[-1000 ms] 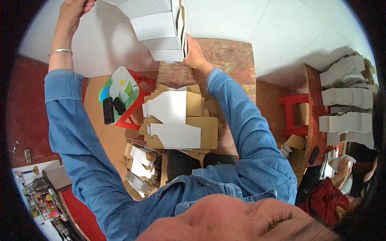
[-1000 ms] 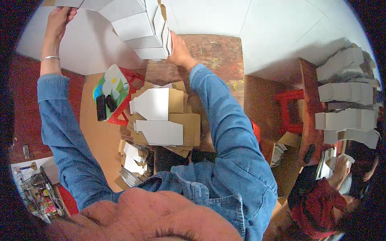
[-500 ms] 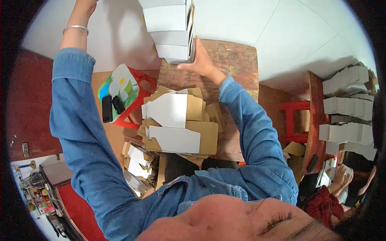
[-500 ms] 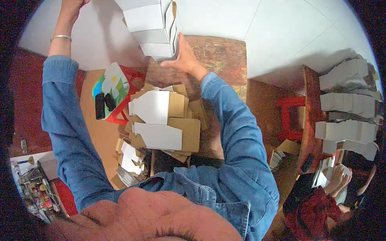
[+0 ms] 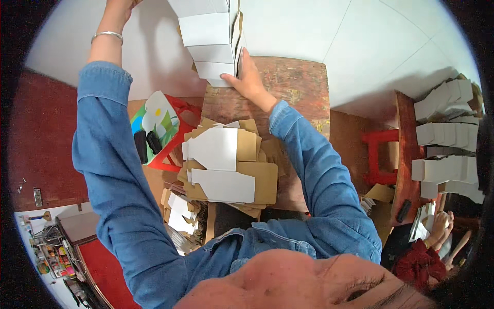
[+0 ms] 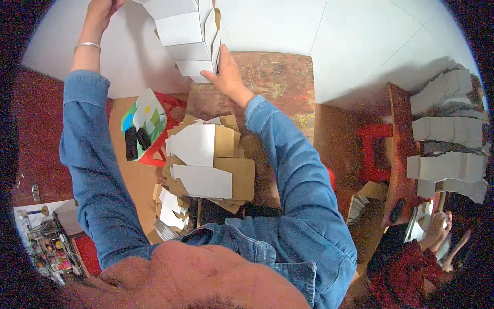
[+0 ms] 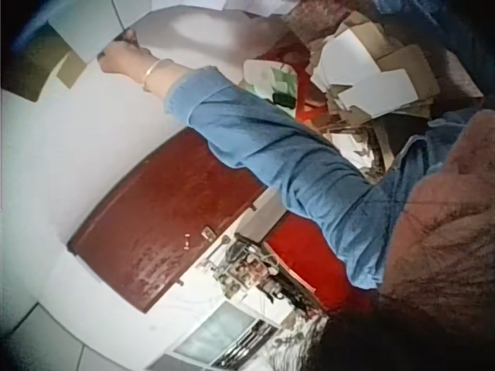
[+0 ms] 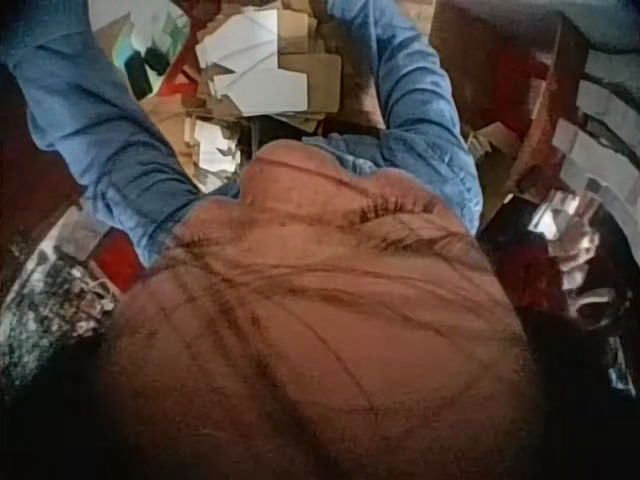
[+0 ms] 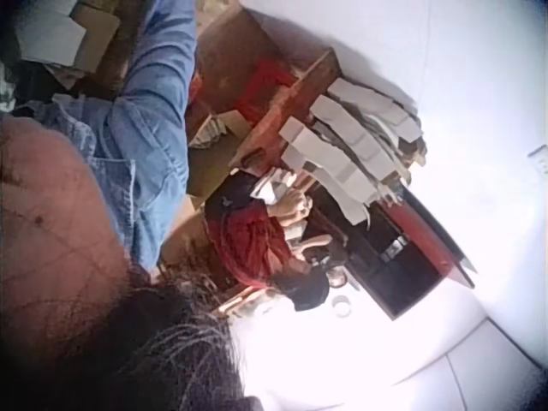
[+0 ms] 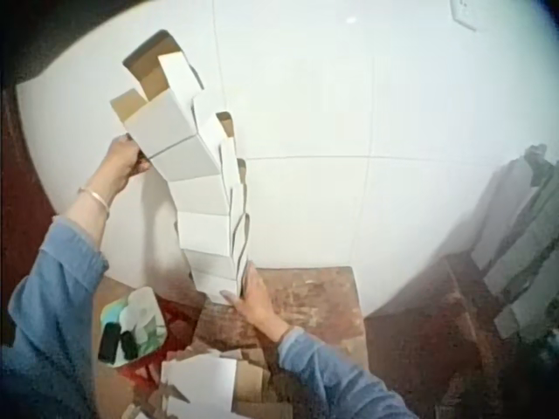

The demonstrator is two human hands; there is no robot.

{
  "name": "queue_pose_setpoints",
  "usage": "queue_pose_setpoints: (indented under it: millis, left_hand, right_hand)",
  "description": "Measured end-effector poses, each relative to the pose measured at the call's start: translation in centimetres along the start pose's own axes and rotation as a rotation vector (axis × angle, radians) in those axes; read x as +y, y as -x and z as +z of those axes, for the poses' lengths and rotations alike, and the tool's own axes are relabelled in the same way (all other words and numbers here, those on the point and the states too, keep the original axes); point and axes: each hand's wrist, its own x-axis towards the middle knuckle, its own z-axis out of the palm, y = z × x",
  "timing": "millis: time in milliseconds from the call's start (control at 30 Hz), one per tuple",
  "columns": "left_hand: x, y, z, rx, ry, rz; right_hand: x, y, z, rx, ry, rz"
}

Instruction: Folding and stacking cardboard boxes at a manual assembly station.

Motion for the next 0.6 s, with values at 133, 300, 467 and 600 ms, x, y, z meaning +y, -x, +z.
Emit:
queue_pose_setpoints:
  millis: [133,300,467,600]
  left_hand:
    - [-0.1,0.1,-0.2,0.000,0.030,-0.053]
    - [-1.1,1.1,-1.2,-0.113,0.170,-0.067]
    - [-2.2,1.8,-1.9,-0.290,0.228,-0.023]
    - [-3.6,1.0,-3.3,-0.304,0.189,-0.152]
  right_hand:
    - [-0.2,-0.3,-0.6,0.015,0.016,0.002]
    - [-1.1,-0.7,-1.4,0.013,-0.007,0.010]
    - [-1.8,-0.1,-2.4,-0.009,0.026,0.012]
    - [-2.2,1.1,-3.3,0.007,0.071,0.002]
